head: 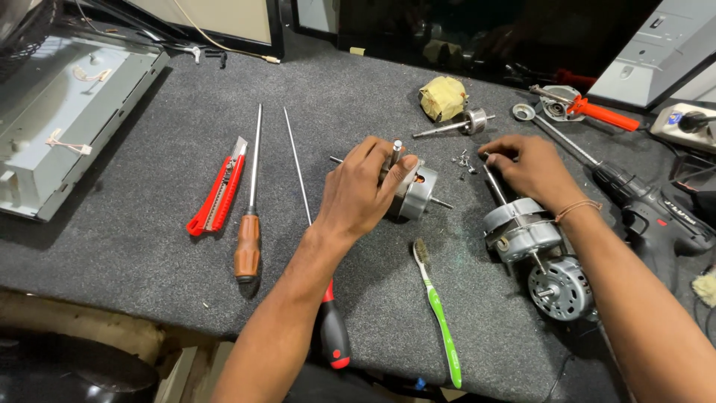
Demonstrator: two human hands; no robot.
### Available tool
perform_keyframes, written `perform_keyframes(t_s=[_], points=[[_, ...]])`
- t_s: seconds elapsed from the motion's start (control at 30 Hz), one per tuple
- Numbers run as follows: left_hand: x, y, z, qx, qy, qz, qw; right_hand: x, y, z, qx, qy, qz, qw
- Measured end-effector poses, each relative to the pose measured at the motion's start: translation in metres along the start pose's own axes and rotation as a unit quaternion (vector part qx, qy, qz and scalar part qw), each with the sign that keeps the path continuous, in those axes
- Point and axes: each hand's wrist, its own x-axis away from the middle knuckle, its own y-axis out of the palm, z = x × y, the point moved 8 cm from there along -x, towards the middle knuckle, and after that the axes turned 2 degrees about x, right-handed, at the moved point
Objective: Aligning electric motor housing components and securing them with long screws on a workbench.
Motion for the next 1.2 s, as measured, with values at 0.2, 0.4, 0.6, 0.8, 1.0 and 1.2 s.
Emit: perform_keyframes(t_s=[0.2, 0.4, 0.6, 0.8, 1.0, 1.2], points=[[0.001, -0.003, 0.003, -0.001, -0.004, -0.005, 1.000, -0.014, 0.019, 0.092, 0.145, 0.041, 0.074, 0.986], [0.002, -0.005, 0.006, -0.007, -0.006, -0.009, 1.000, -0.001, 0.019, 0.080, 0.089, 0.061, 0.036, 0.993], [0.003, -0.003, 0.003, -0.017, -0.006, -0.009, 1.000, 0.000, 0.019, 0.069, 0.078, 0.087, 0.007, 0.993], [0.003, -0.002, 0.001, -0.019, -0.014, -0.018, 1.000, 0.003, -0.002, 0.058, 0.052, 0.094, 0.057, 0.993], [-0.001, -0.002, 0.006, -0.034, -0.026, -0.059, 0.997, 0.032, -0.026, 0.058, 0.047, 0.246, 0.007, 0.968], [-0.001, -0.003, 0.009, -0.036, -0.029, -0.056, 0.997, 0.045, -0.017, 0.020, -0.156, 0.189, -0.049, 0.968]])
